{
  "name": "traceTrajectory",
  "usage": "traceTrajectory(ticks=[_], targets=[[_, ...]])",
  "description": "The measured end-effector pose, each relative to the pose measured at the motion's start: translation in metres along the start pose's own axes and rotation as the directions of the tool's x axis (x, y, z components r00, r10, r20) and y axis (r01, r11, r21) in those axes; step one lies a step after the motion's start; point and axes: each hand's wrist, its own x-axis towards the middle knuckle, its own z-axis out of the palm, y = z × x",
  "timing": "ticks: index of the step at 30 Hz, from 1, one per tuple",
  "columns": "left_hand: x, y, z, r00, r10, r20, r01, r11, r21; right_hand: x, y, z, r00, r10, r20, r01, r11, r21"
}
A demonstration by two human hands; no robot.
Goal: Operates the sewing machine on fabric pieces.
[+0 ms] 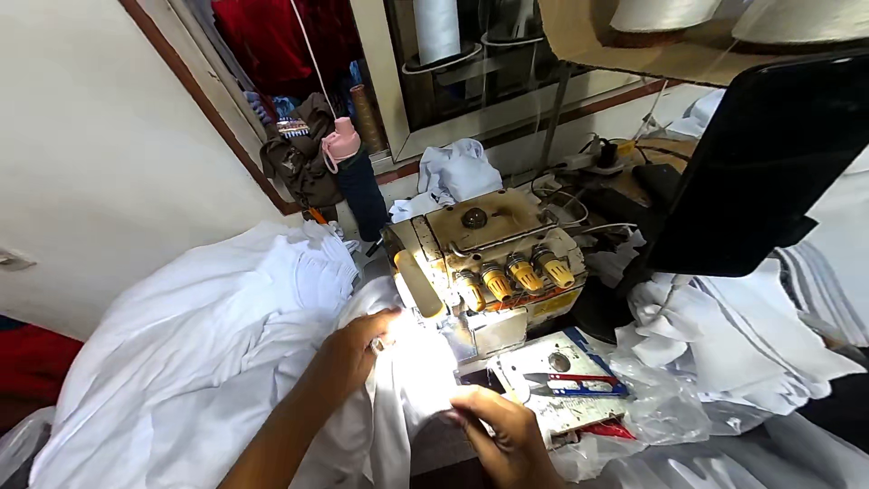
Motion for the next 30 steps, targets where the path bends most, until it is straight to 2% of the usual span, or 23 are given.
traceTrajectory(ticks=[4, 7, 11, 13, 17, 20, 26, 30], targets=[[0.023, -0.017, -0.002, 0.999, -0.030, 0.022, 0.030, 1.000, -0.002, 0.029, 0.010, 0.005, 0.999, 0.039, -0.017, -0.040, 0.999, -0.015], [0.032, -0.028, -0.005, 0.998, -0.040, 0.053, 0.043, 0.998, -0.047, 0.044, 0.014, 0.003, 0.998, 0.061, 0.034, -0.058, 0.995, -0.082], [0.026, -0.022, -0.036, 0.995, -0.073, 0.073, 0.081, 0.989, -0.122, 0.050, 0.017, -0.004, 0.993, 0.043, 0.114, -0.031, 0.994, -0.101], [0.015, 0.002, -0.066, 0.995, -0.088, 0.036, 0.091, 0.994, -0.069, 0.050, 0.018, -0.001, 0.997, 0.012, 0.081, -0.002, 0.992, -0.126], [-0.016, 0.052, -0.106, 0.998, 0.004, -0.070, 0.007, 0.987, 0.161, 0.048, 0.024, 0.011, 0.988, -0.152, -0.021, 0.146, 0.975, -0.166], [-0.033, 0.070, -0.109, 0.991, 0.070, -0.111, -0.042, 0.971, 0.236, 0.051, 0.029, 0.014, 0.981, -0.191, -0.017, 0.188, 0.974, -0.130], [-0.041, 0.079, -0.101, 0.969, 0.219, -0.115, -0.171, 0.929, 0.327, 0.062, 0.028, 0.006, 0.972, -0.227, 0.057, 0.229, 0.973, -0.037], [-0.042, 0.080, -0.094, 0.974, 0.180, -0.135, -0.111, 0.907, 0.406, 0.063, 0.025, 0.001, 0.979, -0.200, 0.044, 0.203, 0.978, -0.056]])
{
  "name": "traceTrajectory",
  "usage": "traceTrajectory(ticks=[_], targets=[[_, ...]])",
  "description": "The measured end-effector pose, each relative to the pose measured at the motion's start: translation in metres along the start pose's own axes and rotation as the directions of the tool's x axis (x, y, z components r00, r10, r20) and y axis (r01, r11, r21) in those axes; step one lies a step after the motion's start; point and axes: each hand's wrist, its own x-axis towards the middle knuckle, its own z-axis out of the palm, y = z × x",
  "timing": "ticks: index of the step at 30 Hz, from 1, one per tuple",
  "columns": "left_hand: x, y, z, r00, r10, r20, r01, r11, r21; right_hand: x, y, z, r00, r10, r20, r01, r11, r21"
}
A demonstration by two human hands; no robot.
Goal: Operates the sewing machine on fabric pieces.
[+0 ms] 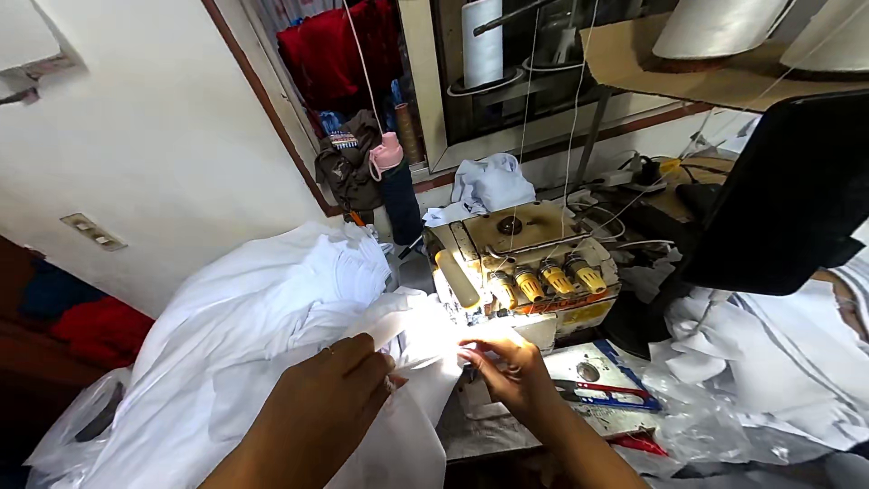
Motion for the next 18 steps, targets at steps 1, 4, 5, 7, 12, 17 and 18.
traceTrajectory(ticks=[1, 4, 5, 7, 12, 17, 18], targets=[[0.000, 0.001, 0.001, 0.999, -0.033, 0.010, 0.032, 0.999, 0.026, 0.002, 0.000, 0.000, 1.000, -0.004, 0.002, 0.004, 1.000, -0.017], [0.003, 0.006, 0.002, 0.986, -0.152, 0.073, 0.147, 0.986, 0.075, 0.008, 0.000, 0.002, 0.996, -0.049, 0.069, 0.054, 0.996, -0.075], [0.004, 0.008, 0.003, 0.978, -0.184, 0.097, 0.176, 0.981, 0.081, 0.011, -0.001, 0.002, 0.993, -0.065, 0.102, 0.074, 0.993, -0.088], [0.005, 0.013, 0.007, 0.968, -0.215, 0.129, 0.205, 0.975, 0.084, 0.014, -0.002, 0.004, 0.985, -0.093, 0.142, 0.110, 0.987, -0.115], [0.005, 0.019, 0.013, 0.976, -0.183, 0.114, 0.175, 0.981, 0.079, 0.009, 0.000, 0.006, 0.989, -0.080, 0.123, 0.091, 0.993, -0.079], [0.000, 0.015, 0.013, 0.992, -0.121, 0.030, 0.121, 0.993, 0.013, 0.005, 0.001, 0.008, 0.997, -0.055, 0.050, 0.054, 0.998, 0.017], [-0.001, 0.014, 0.013, 0.994, -0.112, 0.016, 0.112, 0.994, 0.000, 0.004, 0.001, 0.008, 0.998, -0.052, 0.042, 0.051, 0.999, 0.011]])
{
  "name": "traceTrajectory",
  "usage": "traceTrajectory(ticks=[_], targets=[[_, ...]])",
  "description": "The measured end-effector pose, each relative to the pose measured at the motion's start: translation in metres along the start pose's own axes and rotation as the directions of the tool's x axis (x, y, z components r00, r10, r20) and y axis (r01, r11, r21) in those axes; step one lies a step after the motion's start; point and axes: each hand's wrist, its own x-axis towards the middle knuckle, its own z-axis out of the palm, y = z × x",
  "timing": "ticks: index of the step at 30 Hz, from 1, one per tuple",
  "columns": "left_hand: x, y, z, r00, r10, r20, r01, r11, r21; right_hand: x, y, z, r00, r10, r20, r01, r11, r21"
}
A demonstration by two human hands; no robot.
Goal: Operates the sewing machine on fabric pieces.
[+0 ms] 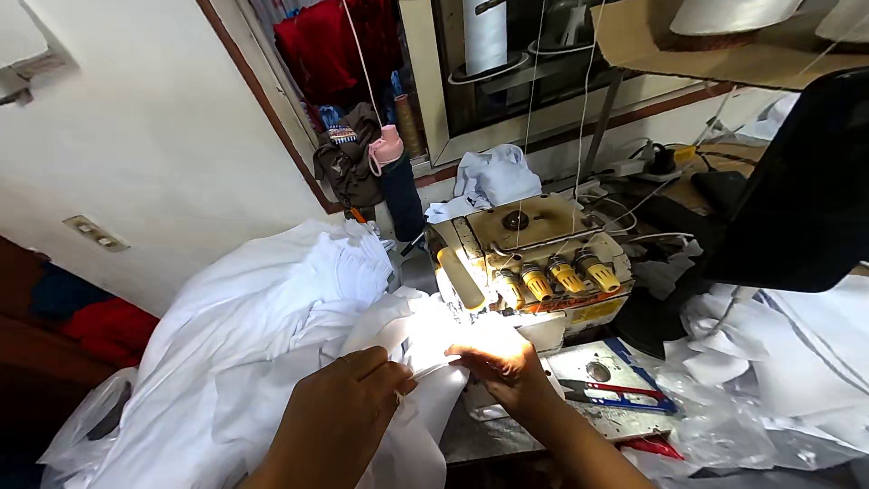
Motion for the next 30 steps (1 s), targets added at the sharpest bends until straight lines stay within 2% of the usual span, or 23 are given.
traceTrajectory(ticks=[5, 8, 14, 27, 30], targets=[[-0.004, -0.003, 0.002, 0.994, 0.056, -0.089, -0.059, 0.998, -0.029, 0.000, -0.003, 0.003, 0.998, -0.001, -0.063, -0.002, 0.999, -0.043], [-0.005, -0.006, 0.005, 0.991, 0.069, -0.111, -0.074, 0.996, -0.043, 0.004, -0.001, 0.001, 1.000, -0.011, 0.006, 0.011, 1.000, 0.004], [-0.003, -0.018, 0.005, 1.000, 0.017, -0.018, -0.017, 1.000, -0.016, 0.008, 0.009, 0.002, 0.998, 0.041, 0.047, -0.047, 0.991, 0.129], [0.000, -0.015, 0.007, 0.998, 0.024, -0.050, -0.019, 0.995, 0.095, 0.009, 0.010, 0.003, 0.997, -0.067, 0.049, 0.068, 0.998, -0.012], [0.001, -0.017, 0.004, 0.999, 0.016, -0.032, -0.015, 0.999, 0.032, 0.009, 0.008, 0.003, 0.998, -0.047, 0.037, 0.047, 0.999, 0.008]])
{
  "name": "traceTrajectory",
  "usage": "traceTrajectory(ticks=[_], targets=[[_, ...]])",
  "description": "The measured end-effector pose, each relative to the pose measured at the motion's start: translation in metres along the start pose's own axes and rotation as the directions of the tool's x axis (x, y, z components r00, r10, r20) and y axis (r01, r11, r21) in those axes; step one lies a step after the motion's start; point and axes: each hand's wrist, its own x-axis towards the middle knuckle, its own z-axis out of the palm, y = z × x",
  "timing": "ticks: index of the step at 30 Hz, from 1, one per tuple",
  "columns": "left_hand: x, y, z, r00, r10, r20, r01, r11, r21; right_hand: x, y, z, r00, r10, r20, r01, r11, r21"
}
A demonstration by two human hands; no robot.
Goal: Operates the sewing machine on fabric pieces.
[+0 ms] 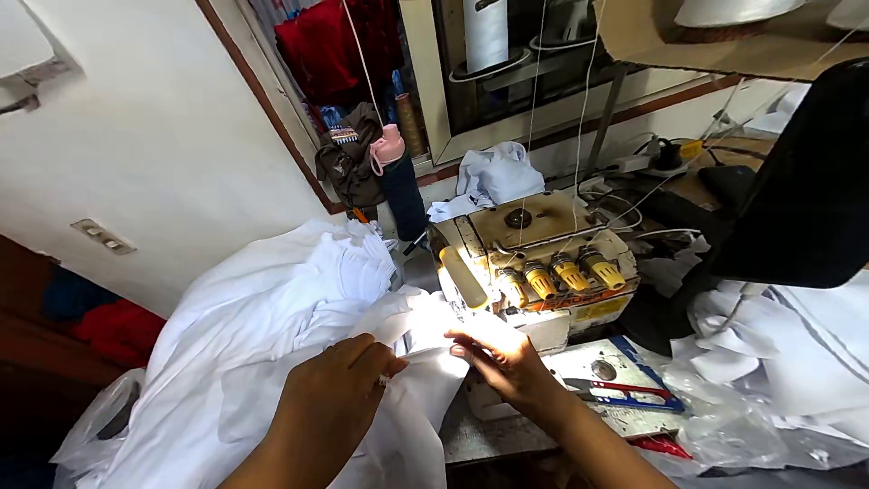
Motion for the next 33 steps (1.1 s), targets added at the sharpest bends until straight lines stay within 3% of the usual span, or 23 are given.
traceTrajectory(ticks=[5, 12, 14, 17, 20, 23, 29, 33], targets=[[0.002, -0.001, -0.013, 0.997, 0.003, 0.071, 0.004, 0.996, -0.092, -0.003, -0.001, -0.004, 1.000, -0.023, -0.005, 0.023, 0.997, -0.079], [-0.001, 0.001, -0.022, 0.983, 0.121, 0.138, -0.133, 0.988, 0.082, -0.001, 0.005, -0.021, 0.976, -0.093, 0.199, 0.092, 0.996, 0.015], [0.000, 0.000, -0.021, 0.983, 0.094, 0.155, -0.108, 0.991, 0.082, -0.001, 0.006, -0.022, 0.981, -0.057, 0.187, 0.048, 0.998, 0.051], [0.002, 0.000, -0.019, 0.989, 0.048, 0.141, -0.041, 0.998, -0.055, -0.001, 0.006, -0.021, 0.986, 0.033, 0.164, -0.051, 0.993, 0.105], [0.006, 0.000, -0.017, 0.997, 0.013, 0.073, 0.000, 0.985, -0.172, -0.001, 0.005, -0.019, 0.981, 0.151, 0.123, -0.171, 0.970, 0.171], [0.007, -0.001, -0.012, 1.000, -0.022, -0.011, 0.020, 0.986, -0.166, 0.000, 0.004, -0.017, 0.972, 0.216, 0.092, -0.231, 0.952, 0.203], [0.010, -0.005, -0.015, 0.993, -0.115, 0.010, 0.115, 0.993, 0.003, 0.003, 0.002, -0.014, 0.970, 0.215, 0.114, -0.235, 0.951, 0.200], [0.010, -0.006, -0.021, 0.981, -0.180, 0.069, 0.183, 0.982, -0.047, 0.007, -0.006, -0.013, 0.973, 0.127, 0.193, -0.146, 0.985, 0.089]])
